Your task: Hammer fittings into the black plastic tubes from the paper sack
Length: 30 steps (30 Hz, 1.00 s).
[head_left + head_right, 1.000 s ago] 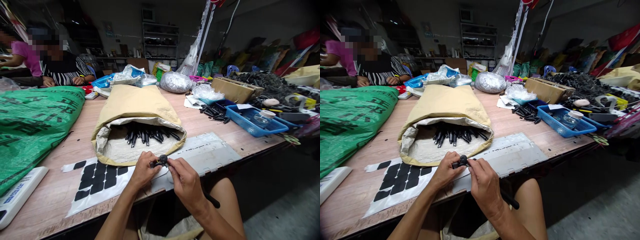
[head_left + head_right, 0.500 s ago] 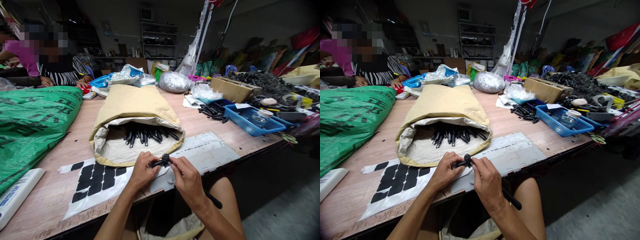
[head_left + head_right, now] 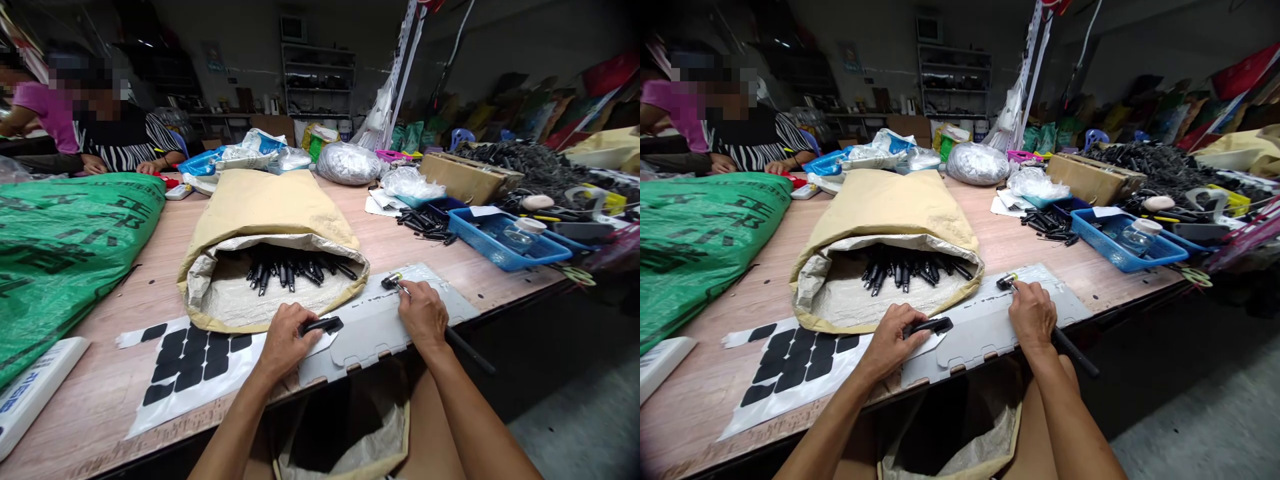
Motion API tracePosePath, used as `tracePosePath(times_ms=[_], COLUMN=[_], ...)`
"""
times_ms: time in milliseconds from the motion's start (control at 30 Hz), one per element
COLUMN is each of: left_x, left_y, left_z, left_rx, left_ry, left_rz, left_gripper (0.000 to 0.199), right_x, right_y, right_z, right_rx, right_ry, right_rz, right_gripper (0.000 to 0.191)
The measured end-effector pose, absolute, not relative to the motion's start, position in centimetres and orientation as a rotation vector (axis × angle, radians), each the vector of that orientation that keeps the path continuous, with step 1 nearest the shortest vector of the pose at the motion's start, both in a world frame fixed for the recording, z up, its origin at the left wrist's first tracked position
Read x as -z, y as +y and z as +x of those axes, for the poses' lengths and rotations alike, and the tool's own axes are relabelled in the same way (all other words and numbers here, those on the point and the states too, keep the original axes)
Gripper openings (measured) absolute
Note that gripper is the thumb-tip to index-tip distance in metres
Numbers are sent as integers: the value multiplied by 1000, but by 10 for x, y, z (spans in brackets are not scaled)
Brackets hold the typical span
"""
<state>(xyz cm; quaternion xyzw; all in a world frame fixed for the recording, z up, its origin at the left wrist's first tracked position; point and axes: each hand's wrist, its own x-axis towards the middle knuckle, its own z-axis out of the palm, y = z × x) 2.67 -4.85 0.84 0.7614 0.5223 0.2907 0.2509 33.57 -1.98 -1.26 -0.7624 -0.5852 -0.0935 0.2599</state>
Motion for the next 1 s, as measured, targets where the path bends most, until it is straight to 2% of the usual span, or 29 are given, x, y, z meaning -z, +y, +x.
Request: tracePosePath(times_ms=[167,300,433,567,667,733,800,933,1000], left_x=[-9,-28,-34,17,66,76,58,-31,-67], left_y=[-46,-75,-126,-159,-168,-170,-166,-124,-82], left_z=[23,28,46,62,64,63,62,69,77], left_rx=[-774,-774,-476,-63,135,188,134,-117,-308], left_ry=[1388,1226,954,1154,1372,1384,1256,903,988], left_rz=[2084,2156,2179,2135,1997,1937,1926,1892,2031], left_gripper=[16,21,24,21,32,42,46,26,24], right_x=[12,9,11,12,12,12,12,13,13], right_y=[-22,-23,-23,-23,-23,-23,-23,-23,-23], right_z=[327,326,327,327,327,327,327,327,326], right_rx=[341,331,347,363,369,374,377,380,384], right_ry=[-1601,-1611,-1606,-1606,-1606,-1606,-1611,-1621,-1618], right_rz=[-2103,-2120,-2119,-2116,-2105,-2095,-2088,-2086,-2091], right_gripper=[26,25,26,26,26,26,26,26,26])
